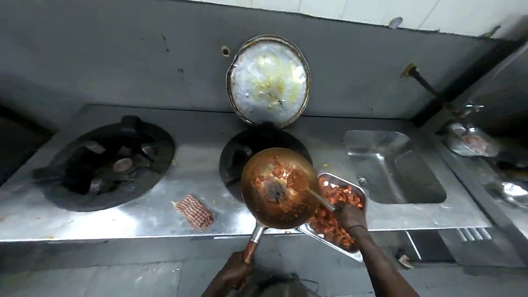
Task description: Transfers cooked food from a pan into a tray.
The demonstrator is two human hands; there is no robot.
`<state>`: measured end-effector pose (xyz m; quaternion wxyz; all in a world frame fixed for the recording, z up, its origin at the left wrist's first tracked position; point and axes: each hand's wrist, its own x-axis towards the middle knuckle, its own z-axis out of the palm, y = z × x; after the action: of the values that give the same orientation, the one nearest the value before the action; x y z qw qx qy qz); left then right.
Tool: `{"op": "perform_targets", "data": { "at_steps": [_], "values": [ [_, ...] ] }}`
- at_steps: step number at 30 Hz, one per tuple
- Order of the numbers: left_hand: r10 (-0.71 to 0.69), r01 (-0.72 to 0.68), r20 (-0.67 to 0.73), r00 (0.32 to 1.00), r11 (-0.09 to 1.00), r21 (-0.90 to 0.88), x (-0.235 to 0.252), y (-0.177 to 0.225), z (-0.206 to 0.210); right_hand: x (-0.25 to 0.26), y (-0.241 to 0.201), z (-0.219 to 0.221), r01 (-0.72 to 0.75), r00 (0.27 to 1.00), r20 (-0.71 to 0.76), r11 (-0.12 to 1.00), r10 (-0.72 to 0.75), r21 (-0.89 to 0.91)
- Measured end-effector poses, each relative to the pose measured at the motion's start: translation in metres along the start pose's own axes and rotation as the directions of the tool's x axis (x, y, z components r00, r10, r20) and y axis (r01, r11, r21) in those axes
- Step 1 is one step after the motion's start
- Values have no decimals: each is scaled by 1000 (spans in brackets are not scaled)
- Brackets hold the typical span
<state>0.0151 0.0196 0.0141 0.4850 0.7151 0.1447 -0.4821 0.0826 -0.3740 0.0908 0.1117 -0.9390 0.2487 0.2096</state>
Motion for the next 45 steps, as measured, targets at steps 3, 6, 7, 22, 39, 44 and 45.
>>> {"op": "perform_targets", "data": {
  "at_steps": [3,6,7,22,39,44,45],
  "values": [
    [2,-2,3,1000,1000,8,1,-1,-1,28,-24,21,85,994,49,982,-95,171],
    [4,-4,11,1000,1000,-4,1,-1,-1,38,-48,46,94,982,108,893,-157,441],
    [7,-7,15,1000,1000,-6,1,-1,-2,38,-55,53,53,977,149,847,-154,529],
    [-22,22,14,1000,1000,4,2,2,1,8,-11,98,-111,967,197,426,-163,898],
    [-5,5,-17,1000,1000,-9,1,-2,1,-87,126,36,-181,924,-211,850,319,494],
    [-10,10,-14,1000,1000,-23,0,-4,2,-52,112,40,-315,909,-227,932,350,177],
    [-8,8,-14,1000,1000,-26,-1,-4,2,-51,111,39,-317,904,-240,932,353,178]
  ]
}}
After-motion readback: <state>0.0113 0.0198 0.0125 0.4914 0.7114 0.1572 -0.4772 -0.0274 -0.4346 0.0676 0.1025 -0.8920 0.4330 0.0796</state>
